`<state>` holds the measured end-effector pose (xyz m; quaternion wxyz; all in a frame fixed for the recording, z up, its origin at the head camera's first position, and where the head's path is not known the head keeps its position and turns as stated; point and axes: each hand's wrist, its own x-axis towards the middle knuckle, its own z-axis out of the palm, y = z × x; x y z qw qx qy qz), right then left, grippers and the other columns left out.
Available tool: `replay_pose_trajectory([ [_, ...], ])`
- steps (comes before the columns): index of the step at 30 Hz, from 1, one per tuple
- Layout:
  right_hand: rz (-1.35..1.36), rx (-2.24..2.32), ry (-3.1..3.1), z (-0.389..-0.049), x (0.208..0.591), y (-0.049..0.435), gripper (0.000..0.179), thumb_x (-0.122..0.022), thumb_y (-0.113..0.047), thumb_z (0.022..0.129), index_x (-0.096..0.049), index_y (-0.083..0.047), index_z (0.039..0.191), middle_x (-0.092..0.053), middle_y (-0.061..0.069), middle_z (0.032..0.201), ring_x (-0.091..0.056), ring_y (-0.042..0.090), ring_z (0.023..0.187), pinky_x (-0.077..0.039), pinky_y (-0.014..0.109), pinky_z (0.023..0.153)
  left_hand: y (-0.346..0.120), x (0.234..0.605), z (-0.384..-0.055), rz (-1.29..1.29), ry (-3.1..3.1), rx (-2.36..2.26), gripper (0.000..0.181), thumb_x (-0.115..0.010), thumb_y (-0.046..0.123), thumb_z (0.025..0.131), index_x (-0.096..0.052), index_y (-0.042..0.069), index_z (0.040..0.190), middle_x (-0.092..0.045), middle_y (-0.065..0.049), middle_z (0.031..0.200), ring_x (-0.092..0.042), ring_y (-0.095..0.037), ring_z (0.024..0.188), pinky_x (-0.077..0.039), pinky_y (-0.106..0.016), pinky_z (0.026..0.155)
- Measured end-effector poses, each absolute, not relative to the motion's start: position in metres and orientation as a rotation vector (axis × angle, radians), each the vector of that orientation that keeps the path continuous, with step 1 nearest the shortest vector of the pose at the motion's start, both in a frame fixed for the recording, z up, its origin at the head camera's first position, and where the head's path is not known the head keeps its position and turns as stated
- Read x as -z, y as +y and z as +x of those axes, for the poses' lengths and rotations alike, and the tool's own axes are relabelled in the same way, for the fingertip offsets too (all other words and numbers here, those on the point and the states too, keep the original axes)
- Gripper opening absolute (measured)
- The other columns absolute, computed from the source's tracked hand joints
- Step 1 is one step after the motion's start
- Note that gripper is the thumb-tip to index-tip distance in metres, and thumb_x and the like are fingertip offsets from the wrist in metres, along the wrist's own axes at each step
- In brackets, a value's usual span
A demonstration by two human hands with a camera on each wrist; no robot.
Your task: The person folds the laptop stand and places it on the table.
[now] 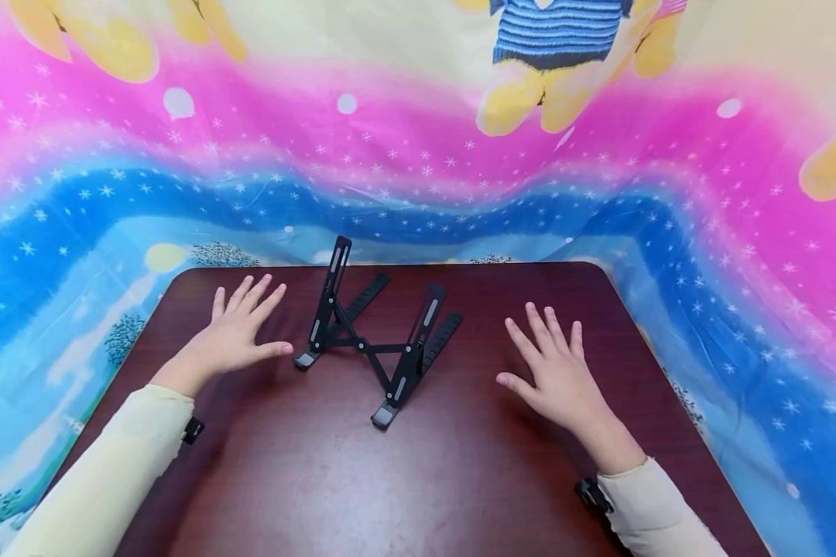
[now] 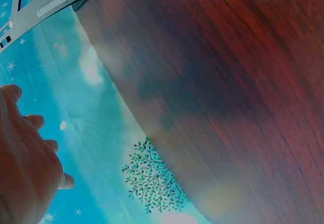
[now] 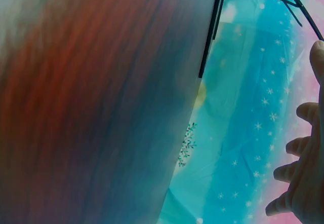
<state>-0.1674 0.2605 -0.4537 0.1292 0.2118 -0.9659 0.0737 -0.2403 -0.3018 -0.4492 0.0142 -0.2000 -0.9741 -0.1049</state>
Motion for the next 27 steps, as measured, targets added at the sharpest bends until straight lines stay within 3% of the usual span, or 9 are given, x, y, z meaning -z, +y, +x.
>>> replay_pose_trajectory([
  [6, 0.572, -0.3, -2.82, -0.165, 0.457, 0.255, 0.089, -0.057, -0.069, 0.094, -0.022, -0.027, 0.165, -0.011, 0.013, 0.172, -0.006, 0.038, 0.158, 0.003, 0.069, 0.122, -0.301, 0.45, -0.244, -0.63, -3.042, 0.403, 0.104, -0.068, 0.064, 0.09, -0.006, 0.031, 0.166, -0.003, -0.012, 0.173, 0.007, -0.039, 0.158, 0.016, -0.071, 0.117],
  [13, 0.517, -0.467, -2.815, -0.162, 0.46, 0.247, 0.085, -0.063, -0.06, 0.096, -0.027, -0.025, 0.164, -0.02, 0.013, 0.17, -0.022, 0.04, 0.155, -0.01, 0.066, 0.123, -0.3, 0.451, -0.252, -0.621, -3.047, 0.475, 0.106, -0.068, 0.066, 0.089, -0.004, 0.031, 0.166, -0.004, -0.011, 0.173, 0.006, -0.039, 0.158, 0.013, -0.071, 0.118],
  [21, 0.546, -0.573, -2.824, -0.158, 0.461, 0.236, 0.079, -0.065, -0.054, 0.097, -0.034, -0.021, 0.162, -0.029, 0.012, 0.167, -0.029, 0.036, 0.153, -0.022, 0.064, 0.121, -0.295, 0.447, -0.26, -0.628, -3.061, 0.55, 0.107, -0.068, 0.064, 0.09, -0.003, 0.026, 0.167, -0.006, -0.016, 0.172, 0.004, -0.042, 0.157, 0.01, -0.073, 0.117],
  [27, 0.544, -0.681, -2.824, -0.157, 0.458, 0.228, 0.075, -0.067, -0.051, 0.097, -0.039, -0.021, 0.16, -0.038, 0.009, 0.163, -0.037, 0.033, 0.149, -0.033, 0.061, 0.117, -0.294, 0.448, -0.263, -0.61, -3.067, 0.712, 0.104, -0.068, 0.06, 0.092, -0.007, 0.023, 0.167, -0.008, -0.015, 0.172, 0.0, -0.041, 0.158, 0.001, -0.073, 0.119],
])
